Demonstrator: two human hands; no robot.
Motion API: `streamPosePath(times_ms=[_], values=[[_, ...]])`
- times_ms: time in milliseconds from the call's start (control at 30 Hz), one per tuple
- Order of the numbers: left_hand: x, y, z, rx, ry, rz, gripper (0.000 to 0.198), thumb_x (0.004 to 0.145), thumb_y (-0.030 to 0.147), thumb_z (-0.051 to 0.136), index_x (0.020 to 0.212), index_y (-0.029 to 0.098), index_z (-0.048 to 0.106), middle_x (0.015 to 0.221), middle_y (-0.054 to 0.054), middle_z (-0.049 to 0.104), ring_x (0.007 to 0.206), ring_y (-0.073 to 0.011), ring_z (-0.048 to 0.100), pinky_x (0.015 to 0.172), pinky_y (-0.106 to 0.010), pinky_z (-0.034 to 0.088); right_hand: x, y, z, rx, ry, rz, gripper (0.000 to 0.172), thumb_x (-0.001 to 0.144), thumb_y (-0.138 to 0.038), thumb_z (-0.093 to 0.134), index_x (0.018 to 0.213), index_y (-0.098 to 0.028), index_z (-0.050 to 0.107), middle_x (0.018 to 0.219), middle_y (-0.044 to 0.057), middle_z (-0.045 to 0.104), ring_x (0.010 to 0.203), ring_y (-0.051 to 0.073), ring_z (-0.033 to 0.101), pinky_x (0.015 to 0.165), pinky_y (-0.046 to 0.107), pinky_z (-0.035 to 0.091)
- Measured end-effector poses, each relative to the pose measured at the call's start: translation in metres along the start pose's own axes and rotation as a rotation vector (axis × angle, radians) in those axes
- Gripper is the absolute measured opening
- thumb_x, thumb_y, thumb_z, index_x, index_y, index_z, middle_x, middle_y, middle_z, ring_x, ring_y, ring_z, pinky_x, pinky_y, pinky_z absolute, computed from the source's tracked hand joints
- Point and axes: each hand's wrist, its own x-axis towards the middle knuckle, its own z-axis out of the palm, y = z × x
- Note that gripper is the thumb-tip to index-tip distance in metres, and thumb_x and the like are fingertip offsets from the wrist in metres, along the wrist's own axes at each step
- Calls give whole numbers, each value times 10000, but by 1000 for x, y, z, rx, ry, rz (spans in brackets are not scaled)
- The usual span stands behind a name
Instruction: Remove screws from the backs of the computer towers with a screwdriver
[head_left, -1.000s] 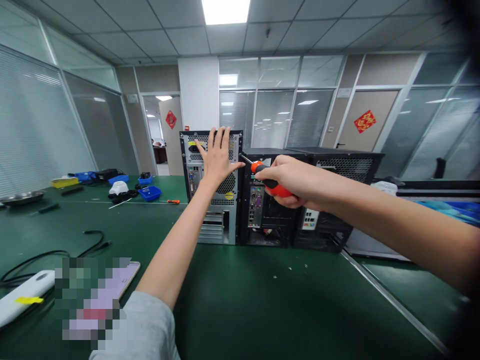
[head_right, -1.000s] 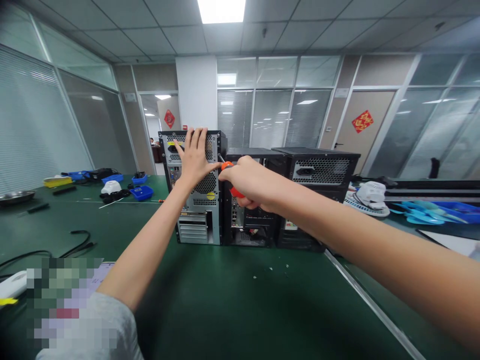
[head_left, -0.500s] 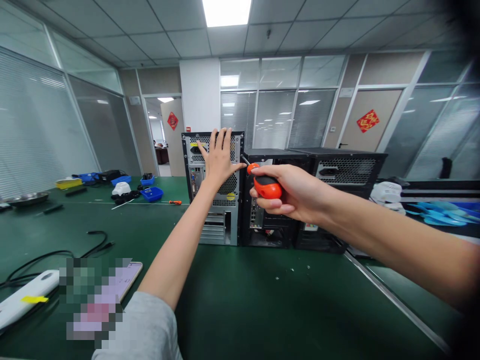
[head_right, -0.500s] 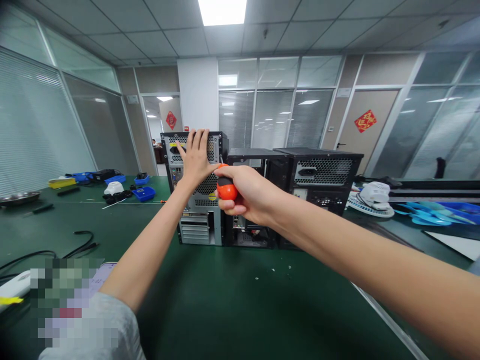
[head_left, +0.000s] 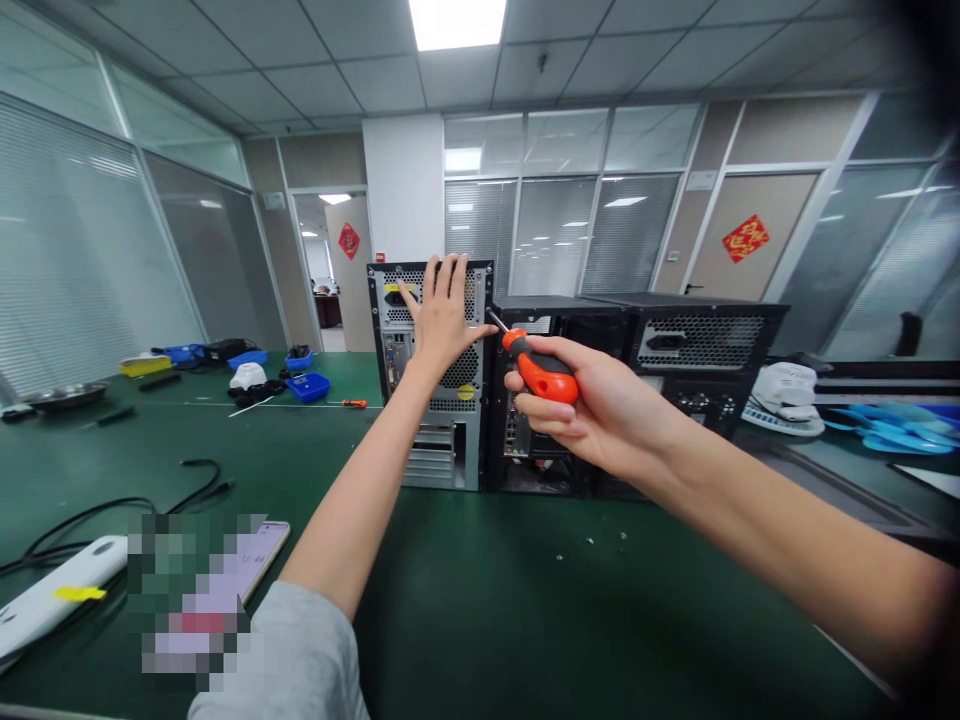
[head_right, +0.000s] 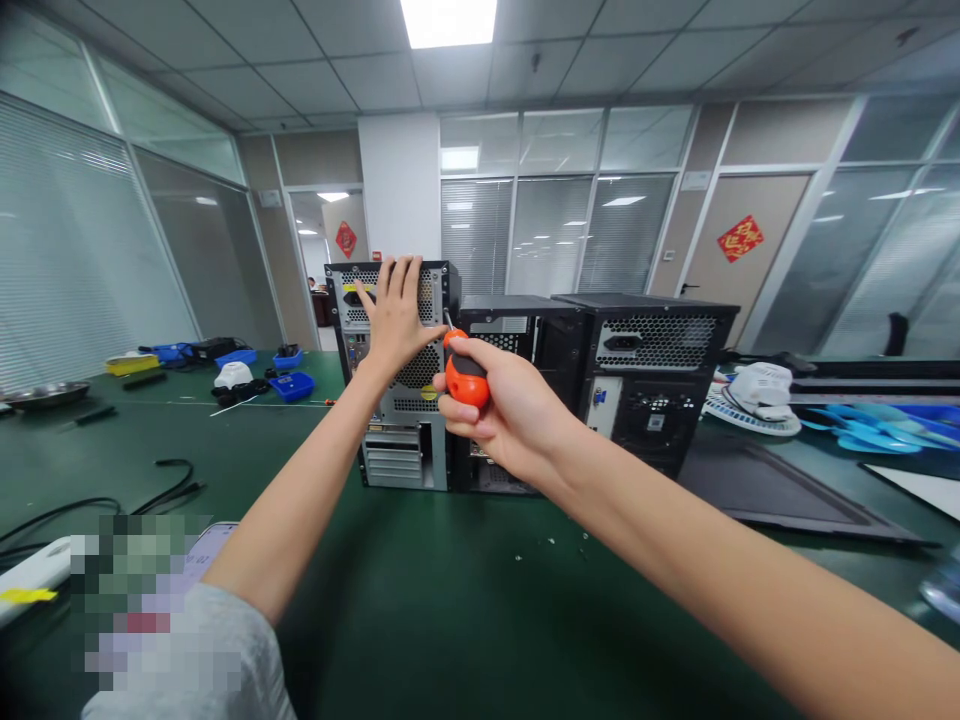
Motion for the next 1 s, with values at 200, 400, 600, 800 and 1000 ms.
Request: streamPosePath(times_ms=[200,400,600,800,1000], values=[[0,0,3,12,25,5,865,684,421,636,1397,206,195,1425,-127,271,1325,-332,153,1039,-620,21,1,1,0,110,0,-13,192,861,-274,343,727,-162,424,519,-29,463,308,11,267,256,120,190],[0,1,-1,37,-10,-11,832,717,440,590,1401,198,182,1433,-128,255,1328,-327,144,1035,-620,30,1,2,11,224,16,-21,201,874,-257,312,714,-172,398,491,-43,453,295,15,255,244,120,188],[0,3,-4,59,-48,-32,822,731,432,573,1407,201,166,1438,-128,238,1333,-333,118,1032,-621,37,2,4,15,342,-47,-50,195,877,-234,280,720,-182,383,500,-50,440,295,15,257,246,116,186],[1,4,-7,71,-62,-39,829,730,413,580,1412,226,147,1439,-111,245,1335,-331,109,1031,-621,33,3,7,13,428,-118,-70,221,887,-244,255,728,-175,394,510,-46,436,303,11,269,254,113,199],[1,4,-6,86,-76,-48,812,748,415,563,1414,239,132,1446,-100,233,1338,-328,107,1033,-618,33,4,11,12,451,-163,-73,247,894,-249,237,750,-163,418,523,-43,438,321,14,290,267,107,232]])
